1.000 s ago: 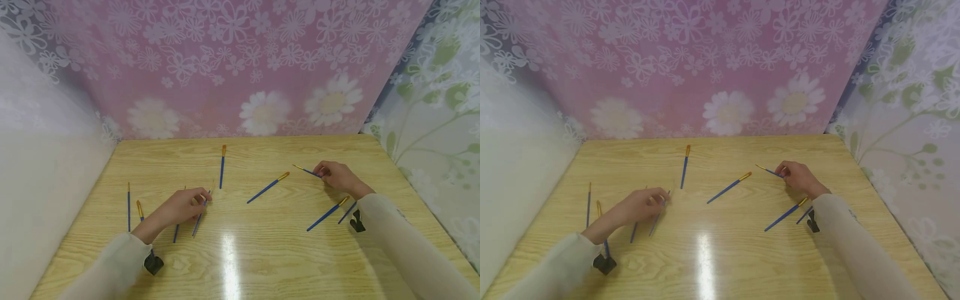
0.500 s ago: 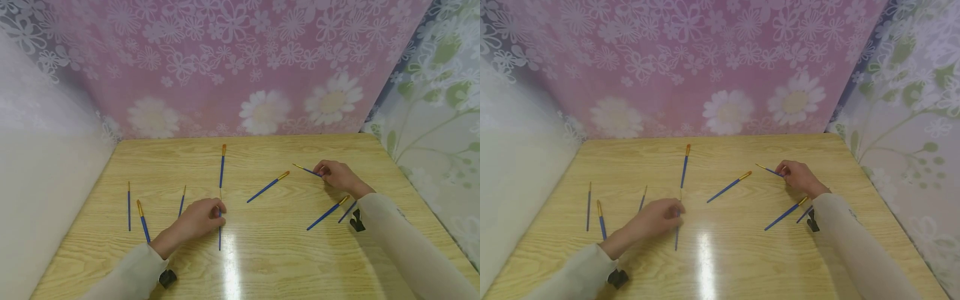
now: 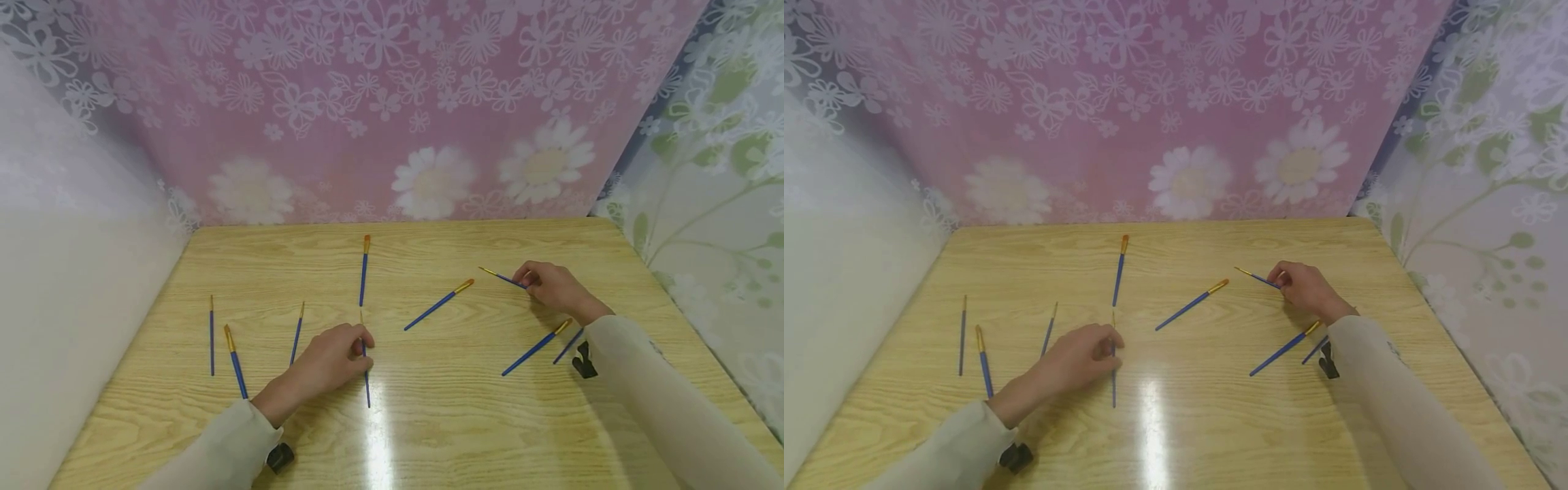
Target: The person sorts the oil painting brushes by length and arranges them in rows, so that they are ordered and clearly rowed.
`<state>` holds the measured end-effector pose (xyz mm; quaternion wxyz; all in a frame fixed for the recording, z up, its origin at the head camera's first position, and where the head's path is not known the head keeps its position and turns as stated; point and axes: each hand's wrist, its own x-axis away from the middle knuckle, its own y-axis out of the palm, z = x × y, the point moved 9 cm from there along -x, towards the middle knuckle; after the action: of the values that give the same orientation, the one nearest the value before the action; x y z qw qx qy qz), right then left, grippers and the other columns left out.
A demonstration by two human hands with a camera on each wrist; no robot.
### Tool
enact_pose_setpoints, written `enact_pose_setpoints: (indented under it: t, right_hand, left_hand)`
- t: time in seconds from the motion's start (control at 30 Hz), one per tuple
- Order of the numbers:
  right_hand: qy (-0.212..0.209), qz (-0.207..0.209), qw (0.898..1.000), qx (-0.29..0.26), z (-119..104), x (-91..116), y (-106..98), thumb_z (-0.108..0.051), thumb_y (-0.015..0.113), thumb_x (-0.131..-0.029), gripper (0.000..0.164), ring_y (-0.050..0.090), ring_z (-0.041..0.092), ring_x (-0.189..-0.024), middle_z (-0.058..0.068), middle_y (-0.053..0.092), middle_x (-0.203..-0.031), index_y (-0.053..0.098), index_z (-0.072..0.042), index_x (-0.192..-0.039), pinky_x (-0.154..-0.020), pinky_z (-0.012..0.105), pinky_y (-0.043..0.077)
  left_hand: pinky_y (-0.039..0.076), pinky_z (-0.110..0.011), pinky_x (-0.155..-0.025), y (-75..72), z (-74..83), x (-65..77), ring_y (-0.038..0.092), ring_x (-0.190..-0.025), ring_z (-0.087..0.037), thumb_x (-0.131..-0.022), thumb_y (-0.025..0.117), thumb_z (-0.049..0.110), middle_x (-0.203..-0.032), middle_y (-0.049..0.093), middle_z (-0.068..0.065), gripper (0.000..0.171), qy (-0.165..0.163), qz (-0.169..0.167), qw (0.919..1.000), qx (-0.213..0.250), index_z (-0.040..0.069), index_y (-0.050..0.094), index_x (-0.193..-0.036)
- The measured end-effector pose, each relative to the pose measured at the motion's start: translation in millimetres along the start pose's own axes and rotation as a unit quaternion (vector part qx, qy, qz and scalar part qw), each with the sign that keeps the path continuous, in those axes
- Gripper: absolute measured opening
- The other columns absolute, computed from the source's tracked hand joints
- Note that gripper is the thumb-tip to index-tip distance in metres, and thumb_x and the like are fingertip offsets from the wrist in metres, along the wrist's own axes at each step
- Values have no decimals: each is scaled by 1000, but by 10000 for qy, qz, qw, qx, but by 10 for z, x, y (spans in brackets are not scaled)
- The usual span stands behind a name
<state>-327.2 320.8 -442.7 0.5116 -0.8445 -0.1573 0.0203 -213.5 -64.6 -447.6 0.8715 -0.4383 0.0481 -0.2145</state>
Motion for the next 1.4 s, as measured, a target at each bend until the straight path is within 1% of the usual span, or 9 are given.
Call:
enact_pose_setpoints:
  t: [0.3,0.5,0.77,0.93,1.13,1.27,1.4]
  right_hand:
    - [17,-37,10000,-28,-13,4,2,8,60,-104,24,67,48,-115,28,71,-121,68,2,-126,-97,64,55]
    - [6,-17,10000,-23,8,12,-4,8,59,-104,25,67,48,-115,27,71,-120,68,1,-126,-97,64,55]
    - [14,-34,10000,-42,14,5,19,8,58,-104,25,66,47,-117,27,70,-122,68,0,-126,-98,64,54]
    - [-1,-8,9999,-108,2,5,16,8,58,-104,25,67,45,-114,25,71,-120,68,0,-125,-97,63,54]
    - [5,-27,9999,-100,-4,-1,14,8,59,-104,24,67,45,-113,25,71,-119,68,0,-125,-96,62,54]
    - [11,-16,10000,-72,-10,4,2,9,59,-103,25,67,45,-112,26,71,-118,68,1,-124,-95,63,54]
    - [37,-24,10000,-64,-13,3,5,10,58,-103,25,67,46,-112,26,71,-119,68,1,-124,-95,63,54]
  left_hand:
    - [48,-35,-82,27,-12,10,56,-89,-13,-96,75,14,-99,64,4,14,90,43,9999,-78,16,74,-110]
    - [50,-36,-85,41,-9,2,59,-92,-13,-97,72,14,-102,66,4,14,60,36,10000,-43,16,74,-110]
    - [50,-36,-84,43,-53,10,59,-93,-12,-98,75,16,-103,66,5,13,-56,8,10000,-3,18,74,-111]
    - [50,-36,-84,8,-67,-16,58,-91,-13,-97,77,18,-101,65,5,13,-35,50,10000,39,18,74,-110]
    - [50,-34,-79,-71,-38,-107,57,-85,-11,-100,77,20,-96,66,7,10,-11,158,9999,68,18,74,-109]
    - [52,-32,-74,-116,39,-233,60,-82,-11,-103,75,21,-95,68,8,7,41,266,9995,188,17,75,-109]
    - [53,-32,-73,-126,158,-379,62,-81,-12,-105,75,21,-95,71,6,7,171,255,9992,274,16,75,-110]
